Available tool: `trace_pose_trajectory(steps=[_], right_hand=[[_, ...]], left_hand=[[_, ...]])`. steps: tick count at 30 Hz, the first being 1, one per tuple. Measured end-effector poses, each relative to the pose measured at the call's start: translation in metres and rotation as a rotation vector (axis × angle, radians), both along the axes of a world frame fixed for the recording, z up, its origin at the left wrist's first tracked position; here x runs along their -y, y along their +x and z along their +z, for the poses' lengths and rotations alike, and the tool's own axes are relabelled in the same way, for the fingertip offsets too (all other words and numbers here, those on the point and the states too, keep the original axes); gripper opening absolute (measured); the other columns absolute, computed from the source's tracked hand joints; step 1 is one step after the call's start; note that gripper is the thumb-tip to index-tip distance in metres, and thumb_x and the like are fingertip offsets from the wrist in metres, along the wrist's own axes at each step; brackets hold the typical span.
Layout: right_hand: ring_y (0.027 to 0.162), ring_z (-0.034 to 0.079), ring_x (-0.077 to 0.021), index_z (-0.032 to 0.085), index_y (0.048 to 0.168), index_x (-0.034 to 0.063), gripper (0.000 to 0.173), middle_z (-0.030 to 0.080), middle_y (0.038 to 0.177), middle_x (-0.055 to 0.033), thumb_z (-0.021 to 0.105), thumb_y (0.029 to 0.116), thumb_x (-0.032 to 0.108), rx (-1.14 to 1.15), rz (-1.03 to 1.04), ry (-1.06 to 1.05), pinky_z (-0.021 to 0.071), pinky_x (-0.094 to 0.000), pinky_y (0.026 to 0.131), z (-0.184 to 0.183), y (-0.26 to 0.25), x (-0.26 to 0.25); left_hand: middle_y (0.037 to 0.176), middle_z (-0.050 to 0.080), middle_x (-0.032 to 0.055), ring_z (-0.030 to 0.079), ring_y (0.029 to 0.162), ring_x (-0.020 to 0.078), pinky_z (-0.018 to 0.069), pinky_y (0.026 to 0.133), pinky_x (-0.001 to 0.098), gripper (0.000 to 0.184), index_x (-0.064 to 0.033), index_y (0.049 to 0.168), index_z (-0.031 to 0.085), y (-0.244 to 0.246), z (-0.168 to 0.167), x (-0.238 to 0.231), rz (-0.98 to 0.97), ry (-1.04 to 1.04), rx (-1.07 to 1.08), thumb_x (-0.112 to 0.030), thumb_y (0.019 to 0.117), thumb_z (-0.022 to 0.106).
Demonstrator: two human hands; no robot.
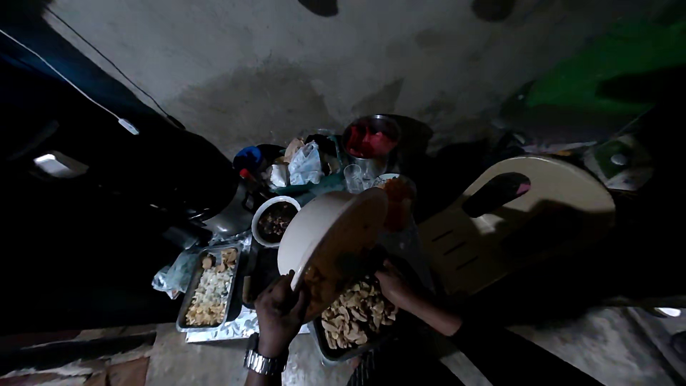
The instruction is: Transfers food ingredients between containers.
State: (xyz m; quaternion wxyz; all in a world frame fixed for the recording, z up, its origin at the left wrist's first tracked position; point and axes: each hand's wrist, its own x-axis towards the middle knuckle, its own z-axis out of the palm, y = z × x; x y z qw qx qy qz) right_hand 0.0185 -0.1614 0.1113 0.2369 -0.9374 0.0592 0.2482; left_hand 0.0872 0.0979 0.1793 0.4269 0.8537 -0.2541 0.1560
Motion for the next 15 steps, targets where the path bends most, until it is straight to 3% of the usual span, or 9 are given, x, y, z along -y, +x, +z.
trace_pose_trajectory(steps=[2, 4, 7, 10, 12, 15], right_hand=[[0.138, 0.047, -0.0426, 0.065, 0.130, 0.0004, 0.033, 0.055, 0.143, -0.0255, 0.050, 0.1021, 0.008, -0.023, 0.013, -0.032, 0.0369, -0.0597, 0.114, 0.000, 0.008, 0.000], [0.140, 0.043, -0.0452, 0.064, 0.132, 0.0003, 0.033, 0.049, 0.148, -0.0279, 0.052, 0.1017, 0.008, -0.017, 0.032, -0.037, 0.0345, -0.0615, 0.115, -0.011, -0.003, 0.005], [0.141, 0.042, -0.0461, 0.063, 0.138, 0.0115, 0.042, 0.038, 0.156, -0.0292, 0.056, 0.0976, 0.005, -0.018, -0.013, 0.018, 0.0392, -0.0608, 0.112, -0.039, -0.038, 0.019], [0.134, 0.050, -0.0433, 0.059, 0.144, 0.0247, 0.051, 0.046, 0.149, -0.0264, 0.056, 0.0969, 0.005, 0.015, -0.069, 0.026, 0.0455, -0.0589, 0.106, -0.039, -0.048, 0.022], [0.134, 0.051, -0.0420, 0.056, 0.147, 0.0270, 0.053, 0.048, 0.149, -0.0237, 0.055, 0.0978, 0.006, 0.089, -0.060, 0.031, 0.0467, -0.0582, 0.105, -0.025, -0.034, 0.016], [0.135, 0.050, -0.0408, 0.061, 0.139, 0.0116, 0.039, 0.053, 0.145, -0.0225, 0.053, 0.1010, 0.011, 0.030, -0.005, 0.049, 0.0429, -0.0591, 0.109, 0.011, 0.005, -0.005]], left_hand=[[0.063, 0.060, -0.0004, 0.055, 0.057, 0.0005, 0.0476, 0.056, 0.0187, 0.023, -0.0030, 0.075, 0.067, 0.001, -0.001, 0.004, -0.005, 0.007, 0.014, -0.024, 0.0845, 0.067], [0.064, 0.060, -0.0002, 0.055, 0.058, 0.0001, 0.0479, 0.056, 0.0181, 0.023, -0.0023, 0.077, 0.067, 0.001, -0.001, 0.006, -0.009, -0.007, 0.017, -0.024, 0.0845, 0.068], [0.064, 0.058, -0.0008, 0.053, 0.058, -0.0015, 0.0464, 0.056, 0.0160, 0.022, -0.0011, 0.078, 0.069, 0.005, -0.002, 0.006, -0.021, -0.009, 0.020, -0.022, 0.0845, 0.069], [0.063, 0.058, -0.0001, 0.052, 0.056, -0.0001, 0.0464, 0.055, 0.0178, 0.024, -0.0004, 0.077, 0.068, 0.006, -0.006, 0.003, -0.005, 0.025, 0.006, -0.023, 0.0845, 0.068], [0.064, 0.060, 0.0002, 0.055, 0.057, 0.0005, 0.0484, 0.055, 0.0196, 0.024, -0.0011, 0.078, 0.068, 0.008, -0.008, -0.002, 0.004, 0.030, -0.011, -0.024, 0.0855, 0.068], [0.065, 0.060, -0.0019, 0.055, 0.059, -0.0028, 0.0489, 0.056, 0.0164, 0.023, -0.0008, 0.078, 0.068, 0.010, -0.004, 0.001, -0.014, -0.017, -0.018, -0.023, 0.0865, 0.068]])
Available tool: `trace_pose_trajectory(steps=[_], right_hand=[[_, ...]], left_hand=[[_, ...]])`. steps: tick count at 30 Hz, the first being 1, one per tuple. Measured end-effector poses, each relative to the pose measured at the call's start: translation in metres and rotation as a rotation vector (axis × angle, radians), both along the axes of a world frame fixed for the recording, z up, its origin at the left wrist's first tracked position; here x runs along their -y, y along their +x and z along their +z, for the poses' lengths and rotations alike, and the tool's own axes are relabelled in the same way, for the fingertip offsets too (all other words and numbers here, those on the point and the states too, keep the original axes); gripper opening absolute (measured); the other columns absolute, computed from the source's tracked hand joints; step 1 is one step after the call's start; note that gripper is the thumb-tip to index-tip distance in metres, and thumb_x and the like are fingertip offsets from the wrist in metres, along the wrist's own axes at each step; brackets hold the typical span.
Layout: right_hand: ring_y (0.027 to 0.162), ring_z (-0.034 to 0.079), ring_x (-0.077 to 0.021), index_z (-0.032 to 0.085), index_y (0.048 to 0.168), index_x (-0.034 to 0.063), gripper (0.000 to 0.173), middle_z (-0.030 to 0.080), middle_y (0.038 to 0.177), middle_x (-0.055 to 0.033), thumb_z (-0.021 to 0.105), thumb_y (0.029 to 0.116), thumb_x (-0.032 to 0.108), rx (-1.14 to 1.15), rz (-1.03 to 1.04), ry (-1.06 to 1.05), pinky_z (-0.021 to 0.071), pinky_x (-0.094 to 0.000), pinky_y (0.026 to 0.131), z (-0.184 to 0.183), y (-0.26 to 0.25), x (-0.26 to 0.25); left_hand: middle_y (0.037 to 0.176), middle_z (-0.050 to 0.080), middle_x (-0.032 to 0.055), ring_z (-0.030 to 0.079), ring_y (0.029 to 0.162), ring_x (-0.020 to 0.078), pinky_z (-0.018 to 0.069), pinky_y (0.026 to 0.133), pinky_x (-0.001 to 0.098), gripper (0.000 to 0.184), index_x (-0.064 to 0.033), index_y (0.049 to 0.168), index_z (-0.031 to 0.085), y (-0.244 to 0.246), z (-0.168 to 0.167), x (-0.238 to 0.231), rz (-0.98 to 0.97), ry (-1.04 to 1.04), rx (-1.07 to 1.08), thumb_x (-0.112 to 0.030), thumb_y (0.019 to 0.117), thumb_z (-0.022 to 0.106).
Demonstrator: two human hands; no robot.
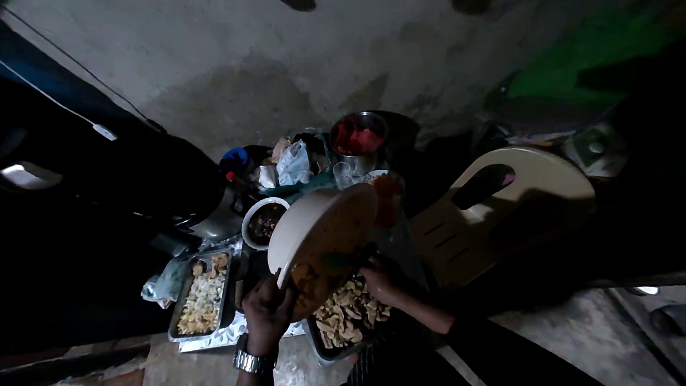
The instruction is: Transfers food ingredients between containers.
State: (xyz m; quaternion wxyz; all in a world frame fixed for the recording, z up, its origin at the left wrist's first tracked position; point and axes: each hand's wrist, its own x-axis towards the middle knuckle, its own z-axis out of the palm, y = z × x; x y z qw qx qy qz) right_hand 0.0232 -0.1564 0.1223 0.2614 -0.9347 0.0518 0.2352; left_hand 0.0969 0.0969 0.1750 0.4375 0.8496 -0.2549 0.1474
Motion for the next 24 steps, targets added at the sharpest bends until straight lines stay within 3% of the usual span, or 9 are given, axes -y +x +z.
trace_pose_trajectory(steps=[2, 4, 6, 10, 12, 15, 18, 21, 24], right_hand=[[0.137, 0.048, -0.0431, 0.058, 0.138, -0.0006, 0.038, 0.054, 0.144, -0.0253, 0.053, 0.1030, 0.014, -0.112, 0.052, -0.009, 0.0397, -0.0616, 0.111, 0.016, 0.021, -0.012], [0.142, 0.043, -0.0438, 0.052, 0.143, -0.0034, 0.043, 0.049, 0.150, -0.0256, 0.050, 0.1038, 0.014, -0.144, 0.103, -0.021, 0.0344, -0.0633, 0.115, 0.009, 0.026, -0.017], [0.138, 0.046, -0.0458, 0.059, 0.133, -0.0069, 0.035, 0.052, 0.144, -0.0290, 0.053, 0.1017, 0.007, -0.139, 0.142, 0.029, 0.0363, -0.0625, 0.113, 0.000, 0.017, -0.014], [0.142, 0.041, -0.0458, 0.062, 0.136, 0.0025, 0.039, 0.039, 0.155, -0.0306, 0.059, 0.0975, 0.004, -0.070, 0.142, 0.093, 0.0386, -0.0576, 0.115, -0.031, -0.026, 0.014], [0.139, 0.044, -0.0458, 0.060, 0.139, 0.0052, 0.043, 0.037, 0.154, -0.0317, 0.058, 0.0969, 0.001, -0.084, 0.156, 0.099, 0.0428, -0.0547, 0.111, -0.041, -0.039, 0.026], [0.132, 0.049, -0.0444, 0.057, 0.144, 0.0125, 0.048, 0.043, 0.149, -0.0281, 0.055, 0.0971, 0.002, -0.052, 0.120, 0.035, 0.0460, -0.0572, 0.105, -0.044, -0.038, 0.029], [0.132, 0.052, -0.0408, 0.053, 0.149, 0.0214, 0.052, 0.049, 0.147, -0.0226, 0.055, 0.0986, 0.006, 0.069, 0.081, -0.010, 0.0463, -0.0586, 0.105, -0.031, -0.020, 0.018], [0.130, 0.054, -0.0391, 0.053, 0.149, 0.0224, 0.051, 0.053, 0.144, -0.0197, 0.054, 0.1002, 0.010, 0.111, 0.078, 0.029, 0.0489, -0.0585, 0.102, -0.007, 0.003, 0.006], [0.132, 0.052, -0.0414, 0.059, 0.140, 0.0100, 0.039, 0.054, 0.141, -0.0239, 0.053, 0.1021, 0.011, 0.072, 0.074, 0.026, 0.0453, -0.0585, 0.106, 0.019, 0.029, -0.006]], left_hand=[[0.065, 0.060, -0.0013, 0.056, 0.059, -0.0030, 0.0487, 0.058, 0.0158, 0.024, -0.0005, 0.078, 0.067, 0.000, 0.001, 0.005, -0.023, -0.010, 0.013, -0.023, 0.0871, 0.068], [0.065, 0.060, 0.0009, 0.056, 0.059, -0.0007, 0.0489, 0.058, 0.0180, 0.026, -0.0004, 0.077, 0.067, 0.000, 0.002, 0.008, -0.032, 0.014, 0.036, -0.024, 0.0882, 0.067], [0.063, 0.059, 0.0017, 0.055, 0.057, 0.0013, 0.0479, 0.056, 0.0196, 0.028, -0.0002, 0.076, 0.066, 0.001, 0.004, 0.007, -0.017, 0.045, 0.051, -0.025, 0.0885, 0.066], [0.063, 0.058, 0.0001, 0.053, 0.056, -0.0006, 0.0468, 0.055, 0.0174, 0.026, 0.0001, 0.078, 0.066, 0.006, 0.001, 0.001, -0.007, 0.054, 0.036, -0.023, 0.0887, 0.067], [0.062, 0.057, 0.0015, 0.052, 0.056, 0.0010, 0.0458, 0.054, 0.0189, 0.027, 0.0009, 0.077, 0.066, 0.007, -0.003, -0.003, -0.002, 0.049, 0.059, -0.023, 0.0880, 0.067], [0.064, 0.057, -0.0028, 0.054, 0.058, -0.0025, 0.0475, 0.057, 0.0172, 0.025, -0.0026, 0.074, 0.063, 0.009, -0.002, -0.008, 0.025, -0.003, 0.023, -0.023, 0.0877, 0.067], [0.064, 0.059, -0.0018, 0.053, 0.058, -0.0012, 0.0469, 0.057, 0.0197, 0.026, -0.0009, 0.077, 0.066, 0.012, 0.000, -0.010, 0.077, 0.014, 0.008, -0.025, 0.0868, 0.068], [0.065, 0.058, -0.0068, 0.053, 0.059, -0.0058, 0.0468, 0.058, 0.0150, 0.019, 0.0004, 0.083, 0.068, 0.012, 0.006, -0.013, 0.089, -0.042, -0.066, -0.018, 0.0853, 0.068], [0.066, 0.059, -0.0131, 0.054, 0.057, -0.0079, 0.0480, 0.053, 0.0127, 0.008, -0.0046, 0.086, 0.067, 0.009, 0.012, -0.014, 0.075, -0.157, -0.154, -0.012, 0.0876, 0.067]])
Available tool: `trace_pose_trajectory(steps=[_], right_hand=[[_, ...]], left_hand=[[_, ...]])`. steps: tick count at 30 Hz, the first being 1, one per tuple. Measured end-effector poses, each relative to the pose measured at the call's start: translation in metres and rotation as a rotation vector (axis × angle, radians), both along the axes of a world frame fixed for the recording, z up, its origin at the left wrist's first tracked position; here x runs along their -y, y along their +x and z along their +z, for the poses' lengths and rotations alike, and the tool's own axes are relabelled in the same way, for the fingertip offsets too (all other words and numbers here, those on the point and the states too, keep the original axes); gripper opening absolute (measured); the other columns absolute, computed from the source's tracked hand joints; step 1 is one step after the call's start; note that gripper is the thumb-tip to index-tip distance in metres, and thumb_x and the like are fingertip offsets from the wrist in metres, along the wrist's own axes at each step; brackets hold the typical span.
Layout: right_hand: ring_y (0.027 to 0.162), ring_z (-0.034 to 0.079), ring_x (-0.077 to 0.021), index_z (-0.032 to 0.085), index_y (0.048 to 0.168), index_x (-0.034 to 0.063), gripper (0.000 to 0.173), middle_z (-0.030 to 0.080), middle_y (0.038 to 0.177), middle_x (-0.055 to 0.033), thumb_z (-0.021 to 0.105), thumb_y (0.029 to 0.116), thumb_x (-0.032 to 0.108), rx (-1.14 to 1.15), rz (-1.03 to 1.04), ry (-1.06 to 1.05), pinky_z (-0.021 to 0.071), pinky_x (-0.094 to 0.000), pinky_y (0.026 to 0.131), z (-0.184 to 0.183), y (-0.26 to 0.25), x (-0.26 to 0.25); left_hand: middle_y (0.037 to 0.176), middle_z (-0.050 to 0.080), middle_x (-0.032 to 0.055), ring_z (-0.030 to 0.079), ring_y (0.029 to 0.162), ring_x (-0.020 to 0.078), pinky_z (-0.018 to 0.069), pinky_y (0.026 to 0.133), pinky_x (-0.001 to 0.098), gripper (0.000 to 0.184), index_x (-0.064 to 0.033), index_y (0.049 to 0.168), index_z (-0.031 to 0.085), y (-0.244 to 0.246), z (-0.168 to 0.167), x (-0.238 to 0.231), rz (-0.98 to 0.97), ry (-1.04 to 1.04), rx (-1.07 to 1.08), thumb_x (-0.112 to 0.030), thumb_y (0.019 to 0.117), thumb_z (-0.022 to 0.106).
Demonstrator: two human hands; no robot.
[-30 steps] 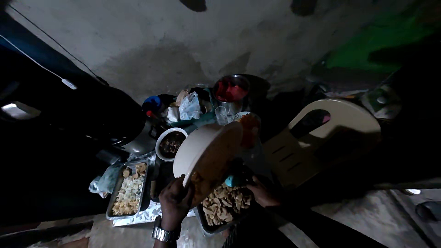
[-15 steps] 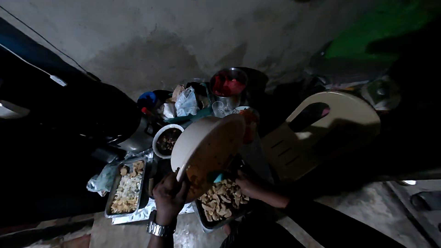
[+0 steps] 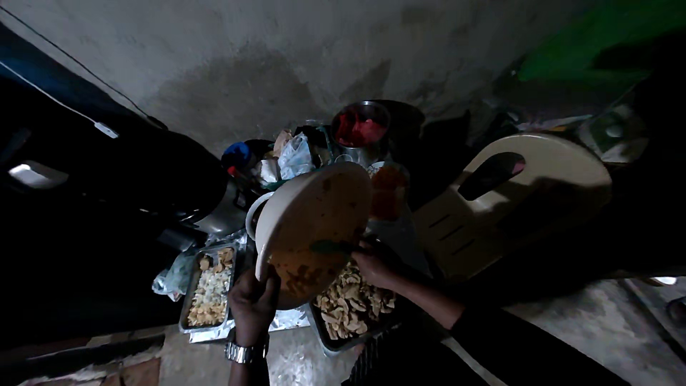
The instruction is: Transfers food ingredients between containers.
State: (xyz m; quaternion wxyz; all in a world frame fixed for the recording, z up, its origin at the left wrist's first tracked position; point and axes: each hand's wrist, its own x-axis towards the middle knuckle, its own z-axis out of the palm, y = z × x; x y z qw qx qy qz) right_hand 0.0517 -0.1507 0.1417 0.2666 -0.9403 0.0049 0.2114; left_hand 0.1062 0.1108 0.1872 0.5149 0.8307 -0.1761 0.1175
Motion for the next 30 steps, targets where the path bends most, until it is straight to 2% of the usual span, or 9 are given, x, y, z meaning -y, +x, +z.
trace_pose_trajectory(steps=[3, 6, 7, 10, 16, 19, 23, 26, 30], right_hand=[[0.132, 0.051, -0.0447, 0.057, 0.140, 0.0016, 0.041, 0.053, 0.142, -0.0271, 0.056, 0.1006, 0.012, -0.070, 0.051, -0.030, 0.0432, -0.0613, 0.107, 0.010, 0.021, -0.013], [0.129, 0.052, -0.0464, 0.064, 0.126, -0.0027, 0.030, 0.056, 0.136, -0.0279, 0.058, 0.0996, 0.011, -0.056, 0.147, -0.015, 0.0419, -0.0632, 0.106, 0.001, 0.013, -0.019], [0.127, 0.053, -0.0470, 0.066, 0.126, 0.0001, 0.029, 0.057, 0.134, -0.0282, 0.057, 0.0996, 0.008, -0.040, 0.167, 0.002, 0.0434, -0.0637, 0.104, -0.007, 0.002, -0.017], [0.136, 0.047, -0.0441, 0.055, 0.146, 0.0175, 0.051, 0.045, 0.150, -0.0256, 0.055, 0.0973, 0.001, -0.012, 0.134, 0.079, 0.0425, -0.0604, 0.109, -0.045, -0.036, 0.003], [0.133, 0.051, -0.0395, 0.043, 0.157, 0.0246, 0.062, 0.040, 0.154, -0.0252, 0.051, 0.1002, 0.002, -0.091, 0.070, 0.075, 0.0467, -0.0529, 0.107, -0.052, -0.048, 0.025], [0.129, 0.055, -0.0381, 0.055, 0.148, 0.0208, 0.046, 0.051, 0.145, -0.0219, 0.051, 0.1029, 0.011, 0.051, 0.058, 0.127, 0.0486, -0.0543, 0.105, -0.029, -0.027, 0.004], [0.121, 0.060, -0.0365, 0.070, 0.120, 0.0044, 0.027, 0.063, 0.126, -0.0215, 0.052, 0.1044, 0.015, 0.053, 0.082, 0.297, 0.0488, -0.0533, 0.103, -0.014, -0.012, -0.022], [0.130, 0.053, -0.0389, 0.068, 0.129, 0.0081, 0.031, 0.058, 0.137, -0.0232, 0.053, 0.1030, 0.012, -0.013, 0.101, 0.258, 0.0429, -0.0558, 0.109, -0.035, -0.027, -0.014], [0.128, 0.055, -0.0388, 0.061, 0.140, 0.0210, 0.044, 0.051, 0.144, -0.0220, 0.053, 0.0999, 0.006, 0.004, 0.119, 0.131, 0.0494, -0.0556, 0.103, -0.072, -0.053, 0.022]], left_hand=[[0.068, 0.060, -0.0140, 0.056, 0.059, -0.0075, 0.0493, 0.055, 0.0133, 0.007, -0.0064, 0.086, 0.068, -0.002, -0.001, 0.002, -0.004, -0.040, -0.007, -0.012, 0.0891, 0.066], [0.071, 0.061, -0.0129, 0.057, 0.062, -0.0080, 0.0503, 0.058, 0.0129, 0.010, -0.0046, 0.087, 0.068, -0.003, -0.006, 0.002, -0.028, -0.026, 0.028, -0.014, 0.0889, 0.067], [0.071, 0.061, -0.0124, 0.057, 0.062, -0.0078, 0.0499, 0.059, 0.0130, 0.011, -0.0049, 0.086, 0.068, -0.003, -0.008, 0.000, -0.036, -0.017, 0.040, -0.016, 0.0892, 0.066], [0.070, 0.060, -0.0109, 0.057, 0.063, -0.0065, 0.0496, 0.059, 0.0139, 0.014, -0.0055, 0.086, 0.068, -0.001, -0.015, -0.004, -0.039, -0.005, 0.041, -0.018, 0.0911, 0.065], [0.075, 0.064, -0.0079, 0.059, 0.068, -0.0054, 0.0516, 0.066, 0.0158, 0.016, -0.0016, 0.090, 0.069, -0.005, -0.033, -0.013, -0.022, 0.037, 0.014, -0.017, 0.0907, 0.066], [0.075, 0.064, -0.0086, 0.059, 0.068, -0.0057, 0.0514, 0.067, 0.0156, 0.015, -0.0020, 0.090, 0.069, -0.007, -0.035, -0.011, -0.014, 0.032, 0.016, -0.017, 0.0897, 0.066], [0.075, 0.064, -0.0107, 0.060, 0.066, -0.0059, 0.0527, 0.062, 0.0154, 0.011, -0.0041, 0.090, 0.068, -0.009, -0.033, -0.002, -0.039, -0.039, 0.006, -0.015, 0.0903, 0.066], [0.077, 0.064, -0.0108, 0.060, 0.069, -0.0072, 0.0531, 0.064, 0.0148, 0.013, -0.0029, 0.092, 0.068, -0.009, -0.032, 0.001, -0.055, -0.055, 0.050, -0.015, 0.0911, 0.065], [0.078, 0.065, -0.0078, 0.061, 0.072, -0.0060, 0.0533, 0.068, 0.0151, 0.014, -0.0016, 0.091, 0.069, -0.009, -0.035, -0.002, -0.040, -0.031, 0.072, -0.015, 0.0918, 0.065]])
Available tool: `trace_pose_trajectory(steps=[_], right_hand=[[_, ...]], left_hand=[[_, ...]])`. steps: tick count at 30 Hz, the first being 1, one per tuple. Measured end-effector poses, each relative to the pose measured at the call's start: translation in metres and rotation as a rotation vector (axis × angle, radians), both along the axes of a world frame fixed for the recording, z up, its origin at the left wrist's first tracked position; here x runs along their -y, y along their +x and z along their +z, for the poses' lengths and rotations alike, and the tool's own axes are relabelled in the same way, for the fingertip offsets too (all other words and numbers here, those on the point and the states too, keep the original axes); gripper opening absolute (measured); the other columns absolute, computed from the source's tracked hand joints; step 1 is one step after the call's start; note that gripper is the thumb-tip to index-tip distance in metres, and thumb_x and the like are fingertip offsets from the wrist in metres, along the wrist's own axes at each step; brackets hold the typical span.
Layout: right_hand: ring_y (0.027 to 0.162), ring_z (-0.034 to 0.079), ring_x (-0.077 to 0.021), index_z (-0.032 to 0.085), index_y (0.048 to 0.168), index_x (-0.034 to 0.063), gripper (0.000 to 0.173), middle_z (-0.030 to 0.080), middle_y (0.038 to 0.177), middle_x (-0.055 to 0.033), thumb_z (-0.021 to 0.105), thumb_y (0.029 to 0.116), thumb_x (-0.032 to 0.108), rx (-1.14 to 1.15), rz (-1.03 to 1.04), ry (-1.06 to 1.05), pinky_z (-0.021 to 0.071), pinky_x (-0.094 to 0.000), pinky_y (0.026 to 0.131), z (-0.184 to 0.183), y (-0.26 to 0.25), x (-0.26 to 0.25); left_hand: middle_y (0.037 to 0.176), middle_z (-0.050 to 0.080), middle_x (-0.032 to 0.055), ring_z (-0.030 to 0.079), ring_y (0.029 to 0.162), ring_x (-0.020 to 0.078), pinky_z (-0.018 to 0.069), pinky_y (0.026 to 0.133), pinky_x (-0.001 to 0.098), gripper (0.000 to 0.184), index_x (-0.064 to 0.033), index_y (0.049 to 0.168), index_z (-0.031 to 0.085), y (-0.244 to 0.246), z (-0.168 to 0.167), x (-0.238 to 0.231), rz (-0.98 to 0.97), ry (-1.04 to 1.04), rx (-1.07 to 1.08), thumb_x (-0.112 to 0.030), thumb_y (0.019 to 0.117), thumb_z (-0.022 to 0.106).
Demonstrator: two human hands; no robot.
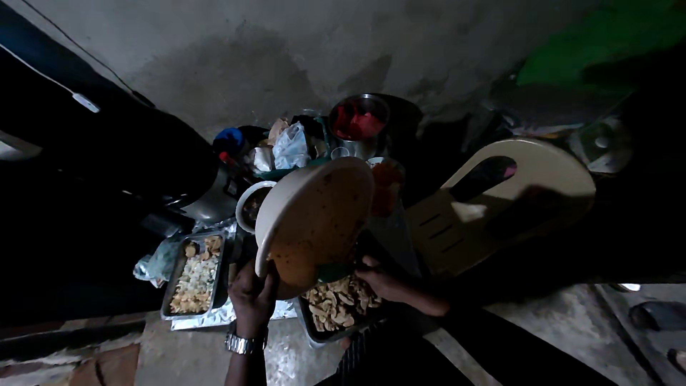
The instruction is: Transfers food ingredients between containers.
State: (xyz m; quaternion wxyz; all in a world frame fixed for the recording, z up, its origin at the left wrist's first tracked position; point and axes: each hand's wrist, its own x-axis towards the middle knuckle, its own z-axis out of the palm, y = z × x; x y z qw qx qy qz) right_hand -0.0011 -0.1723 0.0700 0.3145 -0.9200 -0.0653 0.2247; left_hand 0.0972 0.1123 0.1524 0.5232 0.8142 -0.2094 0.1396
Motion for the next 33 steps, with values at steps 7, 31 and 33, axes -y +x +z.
trace_pose_trajectory(steps=[7, 31, 33], right_hand=[[0.125, 0.057, -0.0381, 0.060, 0.142, 0.0228, 0.041, 0.053, 0.141, -0.0207, 0.050, 0.1034, 0.013, 0.024, -0.038, -0.108, 0.0500, -0.0557, 0.101, 0.022, 0.022, 0.004], [0.116, 0.061, -0.0422, 0.045, 0.156, 0.0321, 0.057, 0.055, 0.136, -0.0249, 0.054, 0.1024, 0.013, -0.053, -0.123, -0.123, 0.0541, -0.0582, 0.093, 0.026, -0.016, 0.015], [0.116, 0.062, -0.0408, 0.046, 0.156, 0.0299, 0.052, 0.059, 0.134, -0.0232, 0.050, 0.1056, 0.018, 0.035, -0.231, -0.166, 0.0538, -0.0570, 0.094, 0.040, -0.004, 0.026]], left_hand=[[0.074, 0.063, -0.0053, 0.058, 0.068, -0.0049, 0.0514, 0.066, 0.0158, 0.018, -0.0014, 0.087, 0.067, -0.001, -0.002, -0.001, 0.033, 0.103, 0.021, -0.019, 0.0914, 0.065], [0.070, 0.060, -0.0114, 0.056, 0.061, -0.0070, 0.0497, 0.057, 0.0135, 0.011, -0.0033, 0.090, 0.066, 0.008, 0.017, -0.009, 0.088, -0.025, -0.038, -0.014, 0.0912, 0.065], [0.069, 0.059, -0.0135, 0.055, 0.058, -0.0059, 0.0496, 0.054, 0.0147, 0.006, -0.0064, 0.091, 0.065, 0.008, 0.022, -0.013, 0.083, -0.048, -0.098, -0.012, 0.0918, 0.065]])
